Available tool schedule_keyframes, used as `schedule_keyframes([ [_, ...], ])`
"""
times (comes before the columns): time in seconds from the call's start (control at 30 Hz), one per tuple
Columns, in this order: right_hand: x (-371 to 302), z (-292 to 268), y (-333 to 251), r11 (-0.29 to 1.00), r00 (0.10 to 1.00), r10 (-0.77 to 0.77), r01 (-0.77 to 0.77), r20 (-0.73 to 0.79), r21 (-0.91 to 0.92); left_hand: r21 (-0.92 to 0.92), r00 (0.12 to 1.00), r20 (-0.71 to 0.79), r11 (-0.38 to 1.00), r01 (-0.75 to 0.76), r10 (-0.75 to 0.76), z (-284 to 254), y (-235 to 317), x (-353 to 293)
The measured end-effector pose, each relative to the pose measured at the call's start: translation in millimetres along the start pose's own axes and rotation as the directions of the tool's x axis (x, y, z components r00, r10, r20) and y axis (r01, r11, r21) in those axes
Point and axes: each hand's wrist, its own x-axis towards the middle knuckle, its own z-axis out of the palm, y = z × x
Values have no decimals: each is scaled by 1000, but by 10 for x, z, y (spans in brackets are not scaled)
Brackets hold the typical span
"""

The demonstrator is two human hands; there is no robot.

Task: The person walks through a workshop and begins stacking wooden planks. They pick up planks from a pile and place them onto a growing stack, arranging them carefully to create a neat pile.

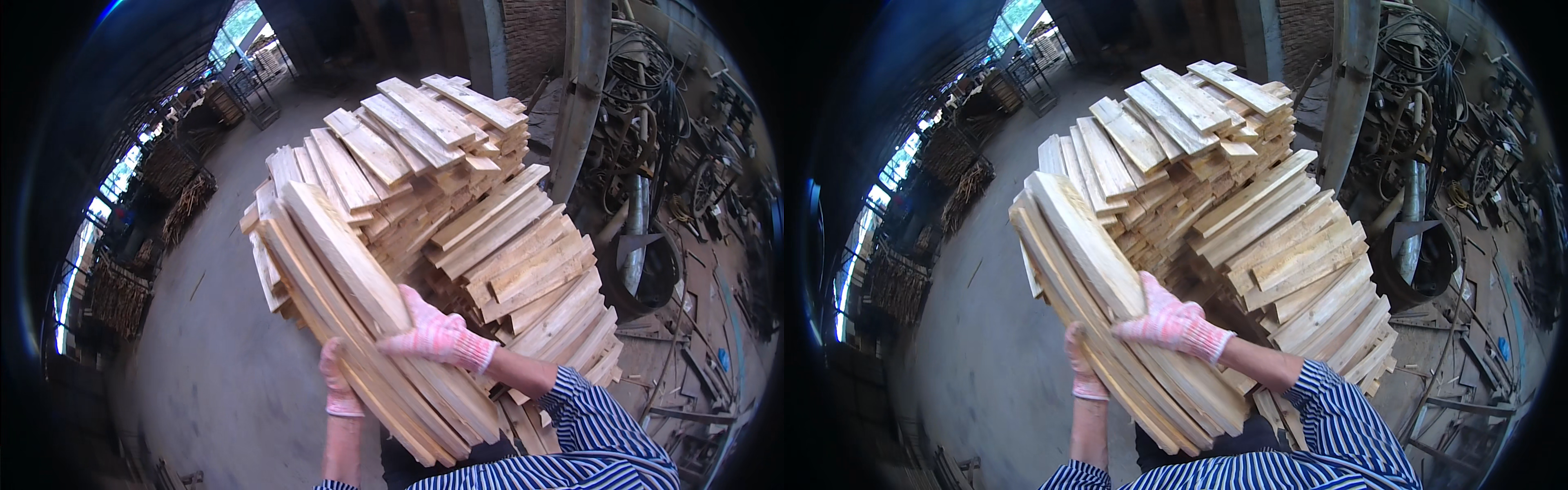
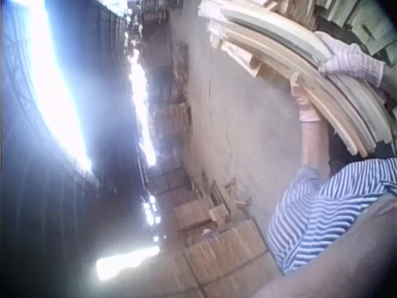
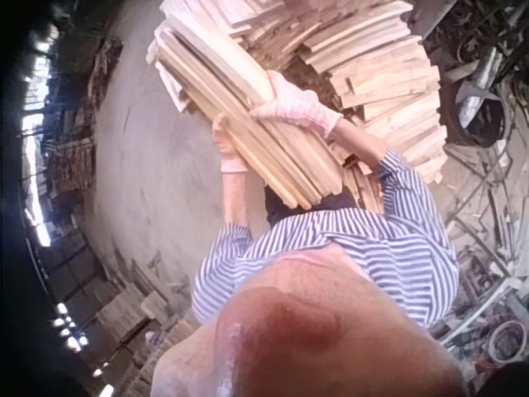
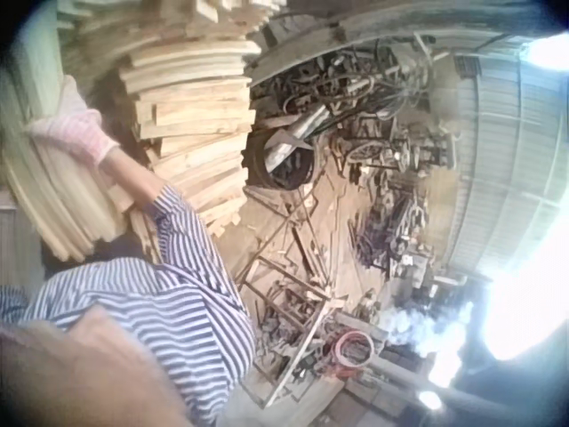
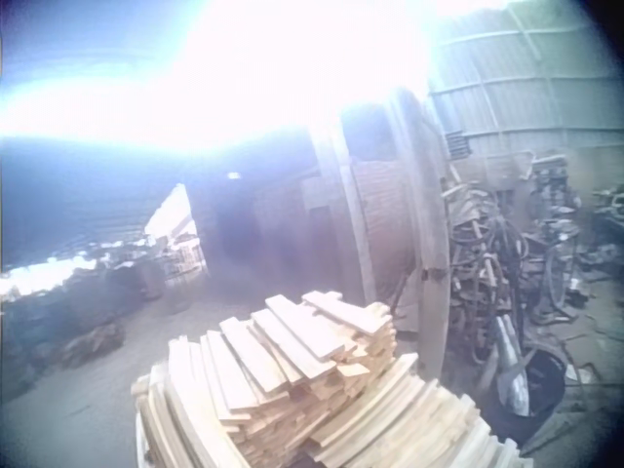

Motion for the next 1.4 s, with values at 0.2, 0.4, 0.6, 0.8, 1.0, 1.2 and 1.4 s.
schedule_keyframes([
  [0.2,1315,-366,-1137,998,998,9,-5,62,-70,92,982,-146,990,-105,118,-80,925,1461],
  [0.4,2384,-914,-1565,993,993,114,-114,-3,-40,19,978,-186,995,94,-88,371,1318,2572],
  [0.6,2559,-968,-1341,990,977,69,-41,-204,137,262,976,-200,954,143,-91,130,1357,3118],
  [0.8,1838,-905,-835,747,896,200,122,-397,653,492,766,194,736,465,-613,71,1055,3546],
  [1.0,937,-788,-347,376,666,507,401,-547,836,608,354,380,519,601,-854,2102,400,3289],
  [1.2,314,-966,774,297,441,730,483,-522,824,709,63,377,332,622,-924,2448,-1288,3010],
  [1.4,401,-1761,2262,441,263,825,254,-500,861,831,153,256,298,469,-954,2408,-2464,3099],
])
